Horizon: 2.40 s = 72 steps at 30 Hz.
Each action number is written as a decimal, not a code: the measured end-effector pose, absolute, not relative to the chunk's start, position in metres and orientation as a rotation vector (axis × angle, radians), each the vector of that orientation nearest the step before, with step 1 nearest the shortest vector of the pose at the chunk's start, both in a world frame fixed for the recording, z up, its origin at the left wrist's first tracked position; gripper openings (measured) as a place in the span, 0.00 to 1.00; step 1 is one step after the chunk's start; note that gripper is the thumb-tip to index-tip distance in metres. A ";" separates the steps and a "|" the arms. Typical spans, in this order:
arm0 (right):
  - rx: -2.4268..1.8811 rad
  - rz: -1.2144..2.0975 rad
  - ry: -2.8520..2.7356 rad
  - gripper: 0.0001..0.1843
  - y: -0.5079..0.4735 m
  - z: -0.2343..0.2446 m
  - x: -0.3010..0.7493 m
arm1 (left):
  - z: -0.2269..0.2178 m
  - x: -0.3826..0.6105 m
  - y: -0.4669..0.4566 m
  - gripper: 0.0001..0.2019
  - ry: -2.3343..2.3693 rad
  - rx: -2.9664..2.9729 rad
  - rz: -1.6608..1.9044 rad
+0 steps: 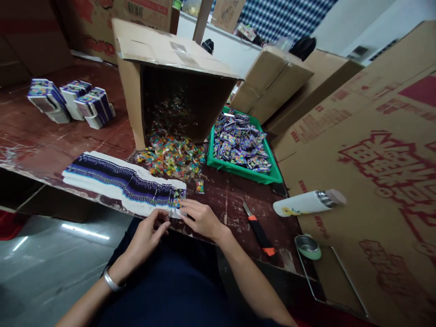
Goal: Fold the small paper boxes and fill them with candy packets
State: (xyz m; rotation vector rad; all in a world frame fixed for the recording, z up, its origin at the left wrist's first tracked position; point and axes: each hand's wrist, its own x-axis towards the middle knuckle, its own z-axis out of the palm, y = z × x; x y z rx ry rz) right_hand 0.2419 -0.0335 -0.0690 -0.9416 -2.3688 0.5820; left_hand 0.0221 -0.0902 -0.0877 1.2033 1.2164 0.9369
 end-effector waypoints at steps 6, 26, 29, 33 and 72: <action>-0.819 0.414 -2.252 0.18 -0.089 -0.053 0.228 | -0.070 0.020 -0.086 0.19 0.852 0.635 0.894; -1.190 0.970 -1.641 0.20 -0.092 -0.030 0.213 | -0.064 0.018 -0.095 0.14 0.892 0.986 0.940; -1.260 0.987 -1.560 0.14 -0.097 -0.042 0.200 | -0.066 0.024 -0.095 0.12 1.029 0.923 1.088; -1.253 0.999 -1.396 0.08 -0.096 -0.056 0.187 | -0.062 0.034 -0.099 0.17 1.139 0.883 1.310; -1.212 1.458 -1.327 0.14 -0.056 -0.035 0.199 | -0.064 0.019 -0.102 0.19 1.044 1.020 1.146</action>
